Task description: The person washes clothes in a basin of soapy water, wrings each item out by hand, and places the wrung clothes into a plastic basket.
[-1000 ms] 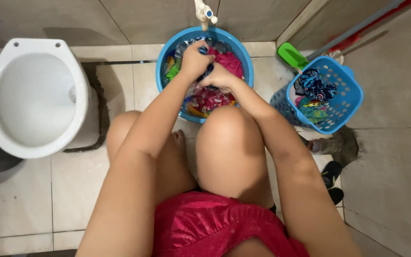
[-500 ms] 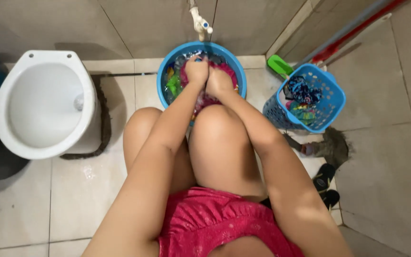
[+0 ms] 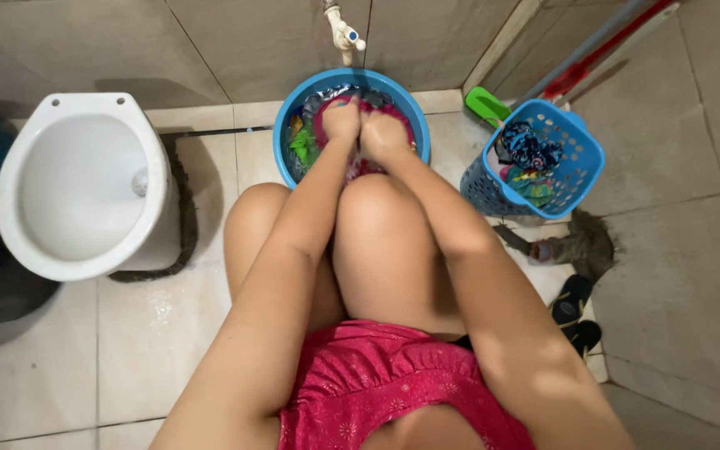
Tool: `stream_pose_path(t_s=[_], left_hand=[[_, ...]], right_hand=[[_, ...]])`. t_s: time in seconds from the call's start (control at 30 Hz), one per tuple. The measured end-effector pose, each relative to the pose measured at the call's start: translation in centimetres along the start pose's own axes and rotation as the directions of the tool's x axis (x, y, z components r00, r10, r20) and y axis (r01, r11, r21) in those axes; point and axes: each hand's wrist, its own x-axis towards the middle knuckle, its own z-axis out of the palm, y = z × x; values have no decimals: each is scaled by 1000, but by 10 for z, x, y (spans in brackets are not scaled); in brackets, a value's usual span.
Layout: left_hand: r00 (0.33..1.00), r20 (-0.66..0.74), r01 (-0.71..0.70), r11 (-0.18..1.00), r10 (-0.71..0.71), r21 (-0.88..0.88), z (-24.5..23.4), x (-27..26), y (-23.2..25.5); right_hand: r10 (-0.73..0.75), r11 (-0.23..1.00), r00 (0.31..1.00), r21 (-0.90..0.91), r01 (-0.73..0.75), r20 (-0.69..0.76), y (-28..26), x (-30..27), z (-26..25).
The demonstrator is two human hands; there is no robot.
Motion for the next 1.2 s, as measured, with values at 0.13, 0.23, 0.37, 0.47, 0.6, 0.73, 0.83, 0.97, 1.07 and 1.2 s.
stream_pose_path(t_s=[0.13, 0.23, 0.37, 0.47, 0.6, 0.73, 0.83, 0.97, 1.07, 1.2], left_hand=[[972, 123, -158, 946, 200, -284, 37, -21, 28], [834, 510, 155, 800, 209, -580, 72, -54, 52], [520, 820, 356, 812, 238, -462, 103, -93, 68], [314, 917, 362, 862, 246, -355, 125, -119, 71], [254, 955, 304, 925, 152, -228, 135, -128, 72], [354, 932, 197, 969, 74, -152, 139, -101, 42], [515, 857, 151, 982, 19, -112, 127, -74, 23], [780, 616, -108, 993, 113, -46, 79, -27, -11], [909, 393, -250, 937, 140, 243, 20, 19, -42], [991, 103, -122, 905, 87, 407, -59, 61, -86]], right_hand=[[222, 958, 942, 238, -162, -253, 28, -22, -28], [525, 826, 765, 441, -352, -372, 64, -49, -26], [835, 542, 375, 721, -431, -403, 147, -87, 1], [744, 618, 5, 685, -385, -669, 196, -128, 9], [990, 124, -82, 979, 162, -112, 226, -151, 15], [978, -118, 200, 953, 279, 63, 223, -140, 28], [908, 8, 413, 987, 159, -73, 205, -106, 42], [735, 78, 677, 996, -46, -27, 163, -45, 68], [527, 207, 848, 977, -56, -63, 130, 2, 88], [219, 531, 975, 832, -159, 47, 85, 53, 119]])
